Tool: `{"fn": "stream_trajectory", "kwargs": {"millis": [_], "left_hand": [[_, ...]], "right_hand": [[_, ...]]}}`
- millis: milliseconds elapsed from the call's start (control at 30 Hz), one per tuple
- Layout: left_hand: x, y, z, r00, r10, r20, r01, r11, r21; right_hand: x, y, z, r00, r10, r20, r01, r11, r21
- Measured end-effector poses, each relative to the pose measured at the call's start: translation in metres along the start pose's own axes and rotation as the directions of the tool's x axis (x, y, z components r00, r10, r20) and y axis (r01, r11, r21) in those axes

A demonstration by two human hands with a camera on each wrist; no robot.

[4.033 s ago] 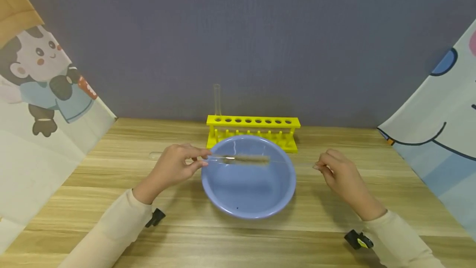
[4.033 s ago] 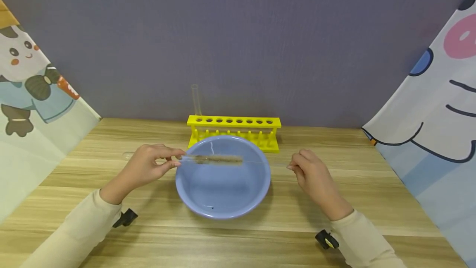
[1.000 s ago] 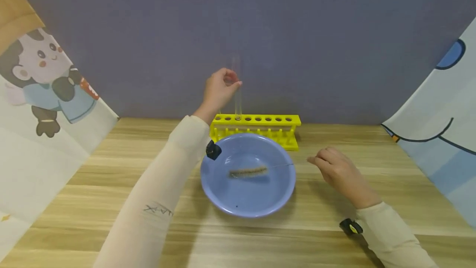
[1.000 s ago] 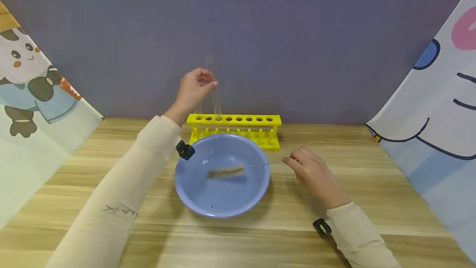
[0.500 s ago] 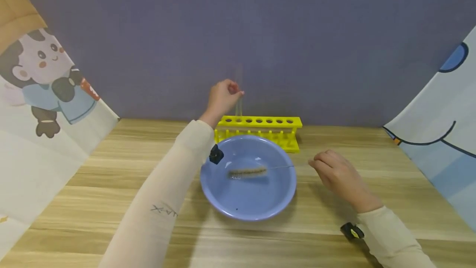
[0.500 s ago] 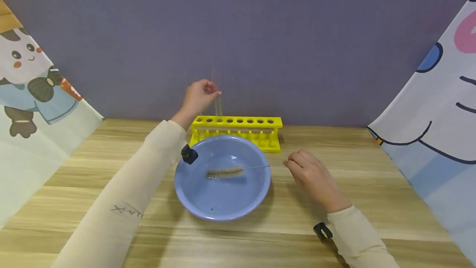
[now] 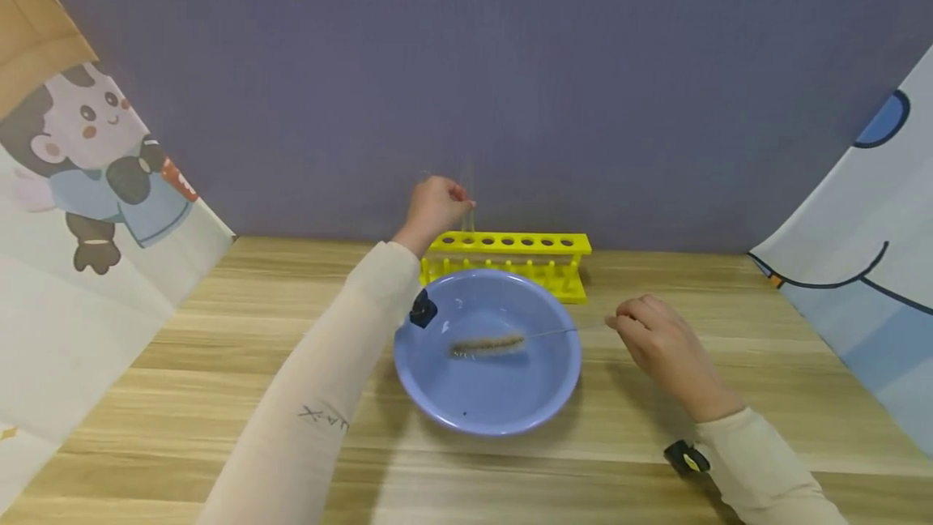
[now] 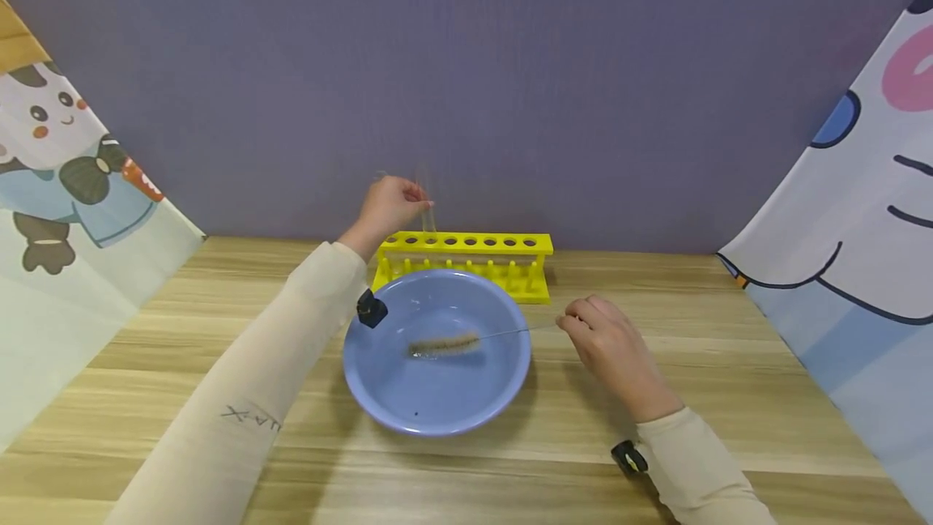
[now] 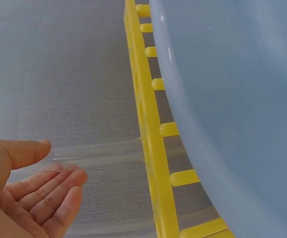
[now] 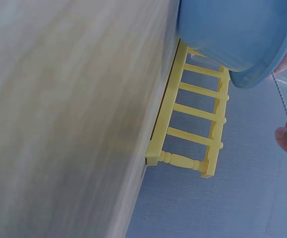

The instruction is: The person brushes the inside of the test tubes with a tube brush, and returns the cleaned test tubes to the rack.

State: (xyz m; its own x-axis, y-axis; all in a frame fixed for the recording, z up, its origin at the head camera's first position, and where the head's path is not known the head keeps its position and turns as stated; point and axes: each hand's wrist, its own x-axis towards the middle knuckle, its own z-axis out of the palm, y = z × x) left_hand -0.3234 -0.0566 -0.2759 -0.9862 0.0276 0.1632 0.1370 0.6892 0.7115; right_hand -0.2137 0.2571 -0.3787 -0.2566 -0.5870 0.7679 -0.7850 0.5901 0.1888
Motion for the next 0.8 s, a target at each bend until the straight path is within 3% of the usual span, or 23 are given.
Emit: {"fn": "stream_trajectory", "kwargs": {"millis": [367, 667, 800], "left_hand": [[-0.003, -0.001, 0.003, 0.997, -0.039, 0.071, 0.038, 0.999, 0.013], [-0.010, 0.000, -0.007, 0.995, 0.018, 0.098, -0.028, 0.995, 0.096], [-0.017, 0.006, -0.015, 0.996, 0.077, 0.054, -0.081, 0.994, 0.079]], "right_hand": [[0.002, -0.002, 0.000, 0.999, 0.014, -0.031, -0.015, 1.000, -0.027], [0.000, -0.004, 0.002, 0.998, 0.070, 0.008, -0.070, 0.997, -0.032], [-0.002, -0.005, 0.000, 0.997, 0.080, 0.019, -0.079, 0.996, -0.048]]}}
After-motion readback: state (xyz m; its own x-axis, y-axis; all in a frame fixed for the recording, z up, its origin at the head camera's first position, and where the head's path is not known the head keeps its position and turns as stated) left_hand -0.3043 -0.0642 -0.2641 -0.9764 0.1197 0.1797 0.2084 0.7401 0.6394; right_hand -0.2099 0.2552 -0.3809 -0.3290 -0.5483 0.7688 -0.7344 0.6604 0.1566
